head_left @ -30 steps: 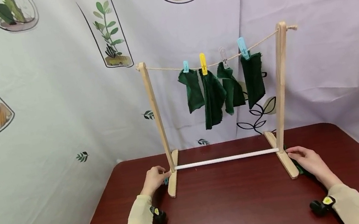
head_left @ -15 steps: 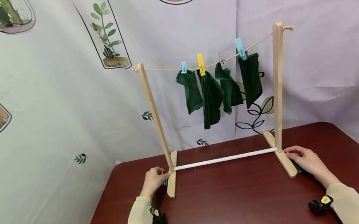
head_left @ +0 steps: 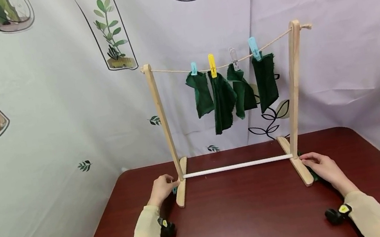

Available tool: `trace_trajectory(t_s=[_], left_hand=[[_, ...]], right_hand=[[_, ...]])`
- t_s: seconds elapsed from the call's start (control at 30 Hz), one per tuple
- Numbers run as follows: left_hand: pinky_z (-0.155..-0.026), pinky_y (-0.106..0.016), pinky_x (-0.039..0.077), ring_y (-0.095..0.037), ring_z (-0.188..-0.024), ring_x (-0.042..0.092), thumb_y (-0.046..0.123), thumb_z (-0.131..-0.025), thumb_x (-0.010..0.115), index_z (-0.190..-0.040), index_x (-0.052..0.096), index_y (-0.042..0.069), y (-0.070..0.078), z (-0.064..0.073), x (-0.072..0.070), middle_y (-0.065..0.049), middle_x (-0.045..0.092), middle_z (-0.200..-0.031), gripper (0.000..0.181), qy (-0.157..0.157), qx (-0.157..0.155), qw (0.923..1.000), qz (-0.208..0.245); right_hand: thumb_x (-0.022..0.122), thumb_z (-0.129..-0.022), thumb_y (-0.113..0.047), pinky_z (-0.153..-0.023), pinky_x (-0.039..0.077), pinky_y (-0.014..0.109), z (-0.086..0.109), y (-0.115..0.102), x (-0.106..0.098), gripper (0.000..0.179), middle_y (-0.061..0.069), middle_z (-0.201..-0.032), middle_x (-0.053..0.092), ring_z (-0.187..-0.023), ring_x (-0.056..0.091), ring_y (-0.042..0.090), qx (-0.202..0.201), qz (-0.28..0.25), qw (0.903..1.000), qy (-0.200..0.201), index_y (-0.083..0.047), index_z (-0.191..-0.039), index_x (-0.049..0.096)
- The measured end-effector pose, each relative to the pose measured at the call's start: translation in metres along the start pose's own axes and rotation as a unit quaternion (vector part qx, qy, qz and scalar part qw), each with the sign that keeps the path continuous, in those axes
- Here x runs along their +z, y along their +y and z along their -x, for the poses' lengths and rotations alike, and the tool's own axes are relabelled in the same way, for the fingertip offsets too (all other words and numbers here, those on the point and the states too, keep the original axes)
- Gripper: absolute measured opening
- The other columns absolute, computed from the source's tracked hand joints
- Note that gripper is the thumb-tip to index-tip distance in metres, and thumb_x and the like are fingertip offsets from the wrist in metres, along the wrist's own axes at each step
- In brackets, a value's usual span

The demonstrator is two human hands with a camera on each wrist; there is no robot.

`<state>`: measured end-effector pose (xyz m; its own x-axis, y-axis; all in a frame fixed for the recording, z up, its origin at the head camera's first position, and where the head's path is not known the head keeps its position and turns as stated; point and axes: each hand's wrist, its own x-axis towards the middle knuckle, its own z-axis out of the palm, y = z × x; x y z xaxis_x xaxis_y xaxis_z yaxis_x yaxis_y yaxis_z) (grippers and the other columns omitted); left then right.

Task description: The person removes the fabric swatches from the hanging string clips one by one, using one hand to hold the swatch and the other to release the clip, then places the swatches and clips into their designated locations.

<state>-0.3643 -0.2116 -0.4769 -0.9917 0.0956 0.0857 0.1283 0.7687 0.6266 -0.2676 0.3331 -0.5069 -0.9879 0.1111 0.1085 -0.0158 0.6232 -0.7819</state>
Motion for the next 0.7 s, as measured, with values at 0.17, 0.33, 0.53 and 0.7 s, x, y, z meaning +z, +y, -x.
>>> trace_trajectory(t_s=[0.17, 0.33, 0.53, 0.7], left_hand=[[-0.063, -0.036, 0.049, -0.020, -0.070, 0.057, 0.019, -0.090, 0.077, -0.107, 0.068, -0.006, -0.0003, 0.0014, -0.0004, -0.011, 0.066, -0.086, 0.032, 0.002, 0.003, 1.0000, 0.001], [-0.064, -0.036, 0.049, -0.019, -0.070, 0.057, 0.019, -0.090, 0.077, -0.107, 0.068, -0.007, 0.0009, 0.0025, -0.0011, -0.011, 0.066, -0.087, 0.032, 0.000, 0.000, 1.0000, -0.002], [-0.064, -0.037, 0.050, -0.020, -0.071, 0.057, 0.019, -0.090, 0.077, -0.108, 0.068, -0.007, 0.0021, 0.0012, -0.0014, -0.011, 0.066, -0.087, 0.033, 0.001, 0.002, 0.9999, -0.010], [-0.067, -0.039, 0.052, -0.021, -0.074, 0.059, 0.019, -0.090, 0.077, -0.107, 0.068, -0.007, 0.0024, 0.0009, -0.0017, -0.013, 0.067, -0.091, 0.032, -0.002, -0.002, 1.0000, -0.008]], right_hand=[[0.048, -0.108, -0.035, -0.090, 0.047, 0.059, -0.0001, -0.0009, -0.0008, 0.047, 0.035, -0.136, 0.052, -0.118, 0.053, 0.050, 0.000, 0.000, 1.0000, 0.000, 0.003, -0.132, 0.059], [0.048, -0.108, -0.034, -0.090, 0.047, 0.058, 0.0011, -0.0013, -0.0007, 0.046, 0.035, -0.136, 0.052, -0.119, 0.052, 0.050, 0.001, 0.001, 1.0000, -0.002, 0.004, -0.132, 0.060], [0.048, -0.108, -0.036, -0.093, 0.045, 0.059, -0.0006, -0.0005, -0.0026, 0.049, 0.035, -0.138, 0.050, -0.123, 0.049, 0.050, 0.011, -0.008, 0.9999, -0.009, 0.004, -0.133, 0.059], [0.049, -0.108, -0.036, -0.093, 0.045, 0.058, -0.0020, -0.0006, -0.0039, 0.049, 0.035, -0.139, 0.050, -0.124, 0.049, 0.049, 0.018, -0.016, 0.9995, -0.018, 0.005, -0.133, 0.058]])
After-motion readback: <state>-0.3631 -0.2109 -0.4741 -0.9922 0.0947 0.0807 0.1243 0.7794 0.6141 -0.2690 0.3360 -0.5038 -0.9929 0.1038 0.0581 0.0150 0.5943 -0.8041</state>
